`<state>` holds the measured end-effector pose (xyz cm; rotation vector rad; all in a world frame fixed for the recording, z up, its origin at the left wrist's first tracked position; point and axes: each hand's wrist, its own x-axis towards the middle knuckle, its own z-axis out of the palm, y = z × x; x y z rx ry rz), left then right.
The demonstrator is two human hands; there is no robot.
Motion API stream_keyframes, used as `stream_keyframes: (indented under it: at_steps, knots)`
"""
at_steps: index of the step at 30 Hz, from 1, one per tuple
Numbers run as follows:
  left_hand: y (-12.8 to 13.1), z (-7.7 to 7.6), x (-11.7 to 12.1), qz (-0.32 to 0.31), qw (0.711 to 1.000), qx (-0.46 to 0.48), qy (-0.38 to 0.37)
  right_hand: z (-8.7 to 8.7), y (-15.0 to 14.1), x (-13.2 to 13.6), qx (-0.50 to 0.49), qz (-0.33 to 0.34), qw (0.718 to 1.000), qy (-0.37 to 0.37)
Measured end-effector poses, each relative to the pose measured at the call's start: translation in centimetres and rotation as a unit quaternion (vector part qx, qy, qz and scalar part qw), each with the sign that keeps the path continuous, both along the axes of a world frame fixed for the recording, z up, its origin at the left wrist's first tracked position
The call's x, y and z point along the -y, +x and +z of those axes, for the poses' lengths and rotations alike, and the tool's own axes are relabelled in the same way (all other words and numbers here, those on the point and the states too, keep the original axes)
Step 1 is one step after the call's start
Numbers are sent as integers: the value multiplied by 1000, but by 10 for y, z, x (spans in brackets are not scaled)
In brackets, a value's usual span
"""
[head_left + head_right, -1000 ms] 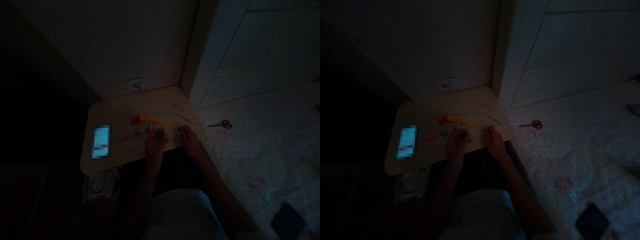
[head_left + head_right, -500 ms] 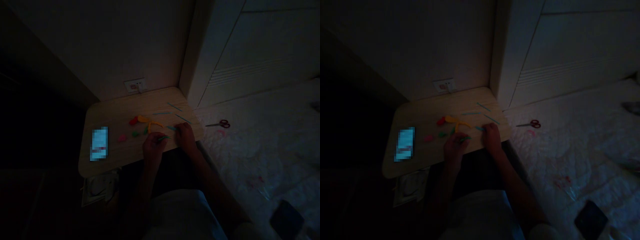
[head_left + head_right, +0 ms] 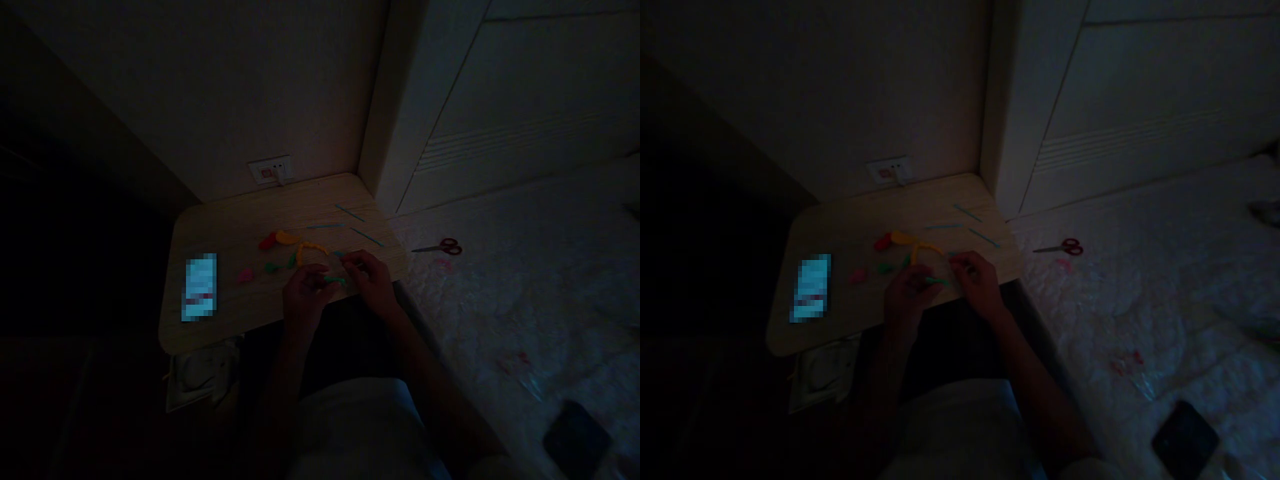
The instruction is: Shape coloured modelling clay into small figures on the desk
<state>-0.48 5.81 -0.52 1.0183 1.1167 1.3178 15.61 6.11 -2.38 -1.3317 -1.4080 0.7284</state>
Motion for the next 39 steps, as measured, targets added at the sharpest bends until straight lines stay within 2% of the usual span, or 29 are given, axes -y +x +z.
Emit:
stream_keyframes:
  at_steps: [2,7,12,15,22,24,29,34,39]
  knots:
    - [-3,2,0,-3,1000,12,-10,7,-5,7,-77,38,995,-43]
    - [-9,7,1,-13,998,40,-46,23,-10,19,-161,91,979,-90]
    - [-10,8,3,1,998,45,-52,30,-15,24,-181,85,973,-117]
    - [-9,10,4,-19,996,63,-60,30,-19,24,-177,75,975,-111]
    - [-12,14,3,-31,982,168,-76,31,-24,25,-214,74,966,-123]
    - [-12,14,3,-31,986,146,-75,31,-24,25,-211,75,967,-124]
    - [-12,11,4,-11,999,-7,-45,29,-23,25,-207,76,968,-118]
    - [-11,11,5,0,998,-38,-44,30,-23,27,-190,83,971,-116]
    - [-17,9,5,-42,996,-83,-8,21,-20,22,-166,81,973,-134]
